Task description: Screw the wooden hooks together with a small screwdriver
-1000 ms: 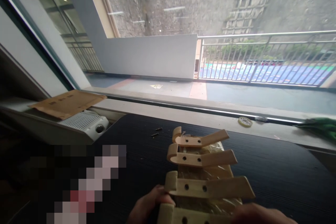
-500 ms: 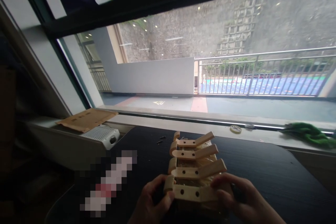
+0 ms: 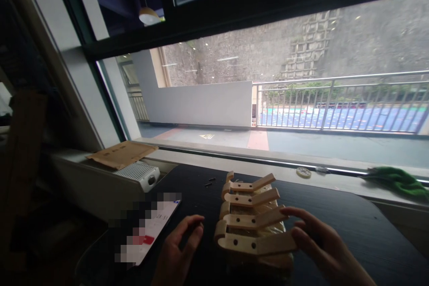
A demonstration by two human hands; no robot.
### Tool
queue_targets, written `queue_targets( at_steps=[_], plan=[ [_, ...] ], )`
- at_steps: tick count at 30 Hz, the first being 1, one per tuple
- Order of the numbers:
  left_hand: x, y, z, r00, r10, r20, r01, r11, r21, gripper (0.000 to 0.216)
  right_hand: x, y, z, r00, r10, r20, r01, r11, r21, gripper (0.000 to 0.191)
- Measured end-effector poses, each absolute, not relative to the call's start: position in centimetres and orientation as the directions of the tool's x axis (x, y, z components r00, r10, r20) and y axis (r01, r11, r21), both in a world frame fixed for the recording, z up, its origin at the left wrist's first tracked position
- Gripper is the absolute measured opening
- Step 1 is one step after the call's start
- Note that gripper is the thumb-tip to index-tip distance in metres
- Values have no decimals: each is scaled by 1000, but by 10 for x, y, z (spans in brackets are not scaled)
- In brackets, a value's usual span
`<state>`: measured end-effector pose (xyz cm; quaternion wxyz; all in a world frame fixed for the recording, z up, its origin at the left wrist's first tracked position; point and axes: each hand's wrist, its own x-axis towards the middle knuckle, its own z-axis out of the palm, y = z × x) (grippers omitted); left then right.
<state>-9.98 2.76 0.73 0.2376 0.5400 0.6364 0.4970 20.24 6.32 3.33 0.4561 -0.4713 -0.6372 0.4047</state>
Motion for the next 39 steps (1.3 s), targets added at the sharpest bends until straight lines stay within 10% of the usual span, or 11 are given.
queue_targets(
  at_steps=[4,18,25,34,39],
  plan=[
    [-117,70,23,-566,726,392,511,-65,857,43,223,77,29,6,982,190,214,185,-959,57],
    [-105,195,20,-175,984,26,918,154,366,30,255,128,-30,65,977,204,644,115,-756,46],
    [-101,187,43,-173,984,36,910,146,388,31,247,127,-42,-1,973,229,731,157,-664,45],
    [-36,76,101,212,931,298,572,-366,734,19,242,125,-41,-23,984,175,802,122,-584,47],
    [-18,51,90,478,803,357,656,-596,463,14,241,123,-35,-44,983,179,802,142,-581,44]
  ],
)
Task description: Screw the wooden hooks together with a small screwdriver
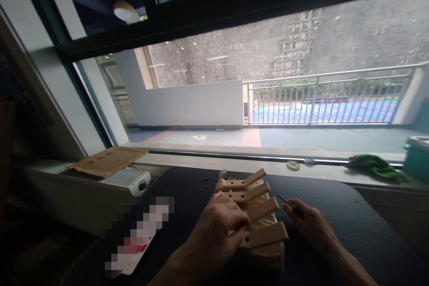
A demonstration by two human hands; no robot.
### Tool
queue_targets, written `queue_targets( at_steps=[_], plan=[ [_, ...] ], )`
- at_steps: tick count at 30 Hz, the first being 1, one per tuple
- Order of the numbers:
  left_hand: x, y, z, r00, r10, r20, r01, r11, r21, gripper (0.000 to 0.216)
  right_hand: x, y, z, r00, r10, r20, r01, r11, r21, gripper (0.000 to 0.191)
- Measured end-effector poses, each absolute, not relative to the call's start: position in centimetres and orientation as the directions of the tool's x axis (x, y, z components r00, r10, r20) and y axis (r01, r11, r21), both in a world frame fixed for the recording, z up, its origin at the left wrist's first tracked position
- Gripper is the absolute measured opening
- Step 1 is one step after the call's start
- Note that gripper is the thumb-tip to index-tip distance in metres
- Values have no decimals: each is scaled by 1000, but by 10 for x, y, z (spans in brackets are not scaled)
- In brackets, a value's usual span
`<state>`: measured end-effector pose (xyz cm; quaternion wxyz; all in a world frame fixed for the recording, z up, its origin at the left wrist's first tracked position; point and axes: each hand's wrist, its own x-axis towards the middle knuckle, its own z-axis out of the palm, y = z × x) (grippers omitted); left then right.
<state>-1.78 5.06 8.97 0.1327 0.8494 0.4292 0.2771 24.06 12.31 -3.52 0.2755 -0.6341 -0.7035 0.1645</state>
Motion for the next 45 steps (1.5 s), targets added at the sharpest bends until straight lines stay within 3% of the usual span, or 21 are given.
queue_targets(
  at_steps=[2,5,20,30,37,41,45],
  plan=[
    [-19,51,87,549,768,331,682,-640,354,12,240,122,-33,-47,981,190,797,151,-585,43],
    [-20,51,86,585,753,303,695,-657,292,13,239,121,-32,-49,980,192,800,154,-580,42],
    [-13,49,77,616,753,232,708,-658,256,17,238,121,-33,-42,982,184,812,141,-566,37],
    [-13,52,79,599,775,201,741,-631,229,17,232,106,3,10,935,354,647,264,-716,45],
    [-19,52,77,575,786,229,745,-618,252,14,224,84,32,-227,919,322,496,394,-774,38],
    [-18,52,79,579,782,231,739,-623,256,15,213,69,44,-426,884,190,369,362,-856,39],
    [-19,54,82,590,777,220,737,-629,248,16,198,65,36,-492,849,192,307,376,-874,32]
  ],
)
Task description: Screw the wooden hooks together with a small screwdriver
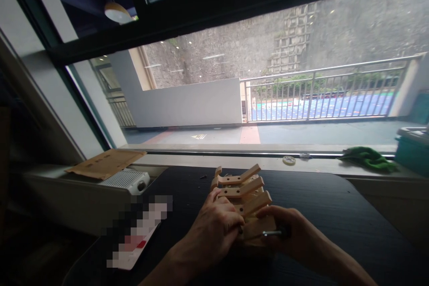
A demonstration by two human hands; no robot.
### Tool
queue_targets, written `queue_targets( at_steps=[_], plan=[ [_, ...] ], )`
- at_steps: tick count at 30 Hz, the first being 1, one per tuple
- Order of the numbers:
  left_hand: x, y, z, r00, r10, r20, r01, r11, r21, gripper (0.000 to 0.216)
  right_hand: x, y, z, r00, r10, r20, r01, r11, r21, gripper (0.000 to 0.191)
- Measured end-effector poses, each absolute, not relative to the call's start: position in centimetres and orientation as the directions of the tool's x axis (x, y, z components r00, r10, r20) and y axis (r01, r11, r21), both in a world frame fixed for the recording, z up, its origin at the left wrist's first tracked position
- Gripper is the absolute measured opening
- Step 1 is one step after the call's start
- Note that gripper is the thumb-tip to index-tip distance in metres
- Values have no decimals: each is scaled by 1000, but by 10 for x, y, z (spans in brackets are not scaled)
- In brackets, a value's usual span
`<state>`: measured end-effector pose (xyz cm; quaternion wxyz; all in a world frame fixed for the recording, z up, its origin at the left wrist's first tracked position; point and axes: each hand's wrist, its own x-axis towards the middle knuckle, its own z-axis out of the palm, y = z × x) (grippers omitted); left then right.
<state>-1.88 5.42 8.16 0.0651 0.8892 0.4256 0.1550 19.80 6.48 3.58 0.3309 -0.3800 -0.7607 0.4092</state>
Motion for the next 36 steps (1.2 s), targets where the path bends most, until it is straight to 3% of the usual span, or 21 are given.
queue_targets(
  at_steps=[3,8,14,25,36],
  plan=[
    [-19,56,85,607,770,195,720,-637,274,17,189,64,31,-403,893,198,345,349,-871,28],
    [-20,58,92,608,782,138,726,-618,303,18,181,64,36,-370,914,165,241,266,-934,32],
    [-17,62,105,597,800,67,745,-583,324,20,172,73,48,-302,920,250,193,316,-929,28],
    [-18,65,103,584,809,65,740,-564,365,15,171,70,55,-276,926,257,105,295,-950,25],
    [-10,61,102,610,789,76,748,-605,274,16,181,68,44,-299,918,262,137,313,-940,23]
  ],
)
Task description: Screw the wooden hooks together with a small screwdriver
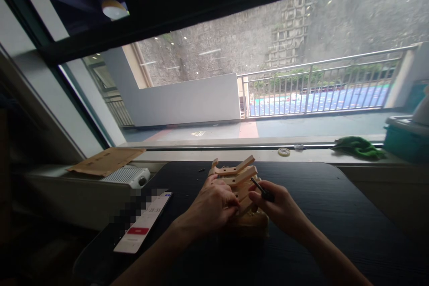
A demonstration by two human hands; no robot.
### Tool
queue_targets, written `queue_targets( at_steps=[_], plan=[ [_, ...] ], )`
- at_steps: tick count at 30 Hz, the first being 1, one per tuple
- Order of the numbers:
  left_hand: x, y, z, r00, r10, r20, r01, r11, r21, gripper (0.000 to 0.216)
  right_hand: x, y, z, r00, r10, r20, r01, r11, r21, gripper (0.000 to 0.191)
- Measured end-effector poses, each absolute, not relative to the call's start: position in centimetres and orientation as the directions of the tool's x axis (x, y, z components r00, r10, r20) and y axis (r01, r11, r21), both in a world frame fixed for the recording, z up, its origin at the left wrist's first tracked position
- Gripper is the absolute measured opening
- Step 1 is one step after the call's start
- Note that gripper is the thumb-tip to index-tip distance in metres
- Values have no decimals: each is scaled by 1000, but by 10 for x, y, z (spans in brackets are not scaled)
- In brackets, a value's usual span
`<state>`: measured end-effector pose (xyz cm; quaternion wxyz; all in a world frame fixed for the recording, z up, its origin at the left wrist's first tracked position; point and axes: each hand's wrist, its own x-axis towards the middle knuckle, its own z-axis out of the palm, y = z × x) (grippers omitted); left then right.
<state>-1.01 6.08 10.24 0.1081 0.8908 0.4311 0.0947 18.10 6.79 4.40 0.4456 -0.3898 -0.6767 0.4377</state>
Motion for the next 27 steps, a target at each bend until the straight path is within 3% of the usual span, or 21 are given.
queue_targets(
  at_steps=[16,23,27],
  plan=[
    [-10,60,99,648,755,100,725,-652,220,16,185,65,43,-351,906,235,181,312,-933,26],
    [1,52,97,688,709,156,701,-704,111,30,194,65,41,-427,885,187,183,287,-940,31],
    [5,47,95,690,703,173,692,-711,126,34,199,67,38,-441,884,155,210,270,-940,32]
  ],
)
